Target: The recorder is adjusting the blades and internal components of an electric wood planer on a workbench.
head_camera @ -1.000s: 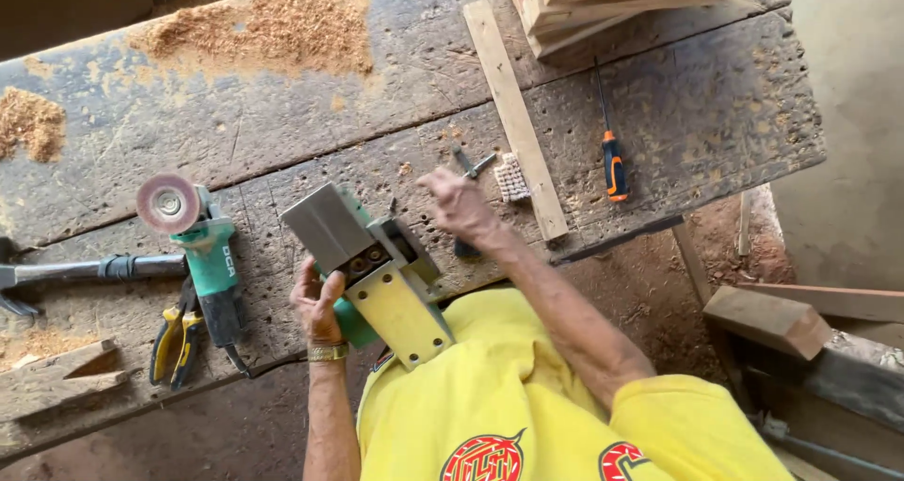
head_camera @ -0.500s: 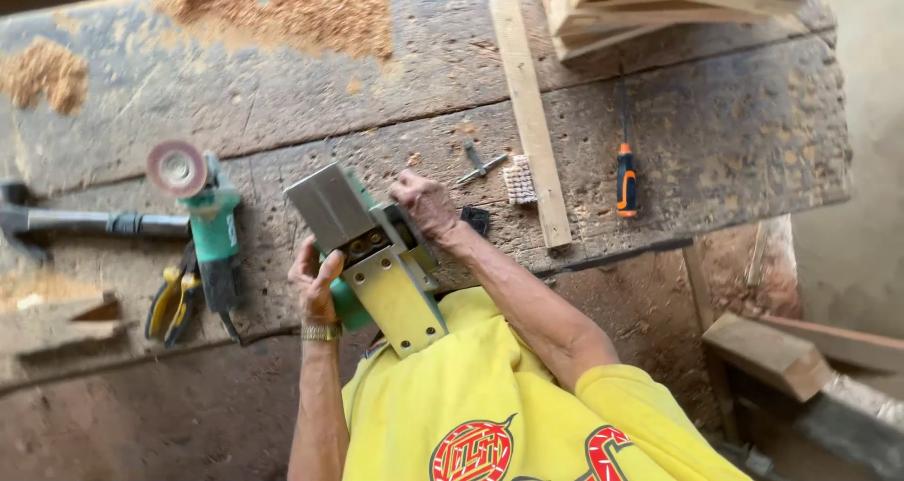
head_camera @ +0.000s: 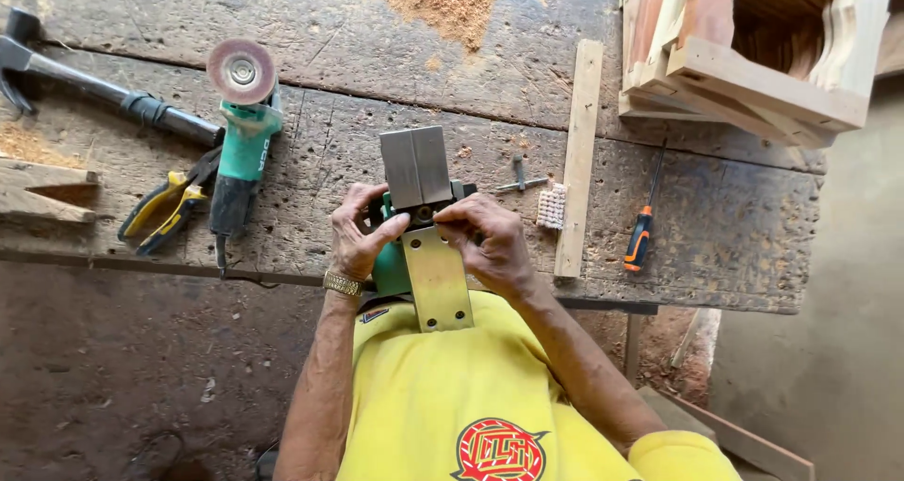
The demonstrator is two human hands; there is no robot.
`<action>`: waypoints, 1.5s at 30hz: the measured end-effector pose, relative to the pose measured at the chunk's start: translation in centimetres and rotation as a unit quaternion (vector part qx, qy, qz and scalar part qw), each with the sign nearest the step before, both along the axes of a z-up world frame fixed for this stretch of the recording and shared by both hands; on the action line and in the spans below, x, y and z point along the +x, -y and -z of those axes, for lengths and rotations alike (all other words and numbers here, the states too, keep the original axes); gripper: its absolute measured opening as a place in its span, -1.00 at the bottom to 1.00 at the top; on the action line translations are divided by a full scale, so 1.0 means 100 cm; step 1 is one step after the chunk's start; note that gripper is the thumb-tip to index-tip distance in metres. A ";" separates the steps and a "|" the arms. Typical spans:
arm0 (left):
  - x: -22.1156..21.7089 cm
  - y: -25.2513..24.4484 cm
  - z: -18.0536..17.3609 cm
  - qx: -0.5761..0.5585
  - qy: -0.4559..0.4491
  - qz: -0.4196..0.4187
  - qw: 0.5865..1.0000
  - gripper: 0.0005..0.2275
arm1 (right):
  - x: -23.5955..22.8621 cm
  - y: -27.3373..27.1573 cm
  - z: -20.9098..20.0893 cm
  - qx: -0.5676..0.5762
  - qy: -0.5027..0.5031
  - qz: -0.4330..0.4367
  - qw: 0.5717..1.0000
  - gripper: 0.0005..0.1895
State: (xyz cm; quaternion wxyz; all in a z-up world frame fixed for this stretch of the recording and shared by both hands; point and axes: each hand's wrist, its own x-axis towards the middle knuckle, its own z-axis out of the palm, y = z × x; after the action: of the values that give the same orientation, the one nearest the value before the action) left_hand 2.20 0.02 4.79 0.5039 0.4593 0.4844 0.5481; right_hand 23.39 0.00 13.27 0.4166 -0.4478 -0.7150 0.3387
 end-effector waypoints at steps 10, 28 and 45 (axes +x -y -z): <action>-0.001 0.001 -0.001 -0.013 0.036 0.000 0.999 -0.51 | -0.017 -0.006 -0.003 -0.031 0.038 -0.001 0.999 -0.90; -0.005 -0.006 0.000 0.011 -0.019 0.009 1.000 -0.52 | -0.025 0.004 0.006 0.138 0.241 0.019 0.960 -0.82; -0.006 -0.003 0.006 0.018 0.047 0.043 0.998 -0.49 | -0.034 -0.004 0.004 0.269 0.409 0.044 0.871 -0.70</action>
State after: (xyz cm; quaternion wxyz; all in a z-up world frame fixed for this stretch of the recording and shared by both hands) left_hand 1.62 0.30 4.17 0.5410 0.4628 0.4298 0.5554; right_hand 19.99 0.43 12.83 0.2052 -0.4484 -0.8643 -0.0989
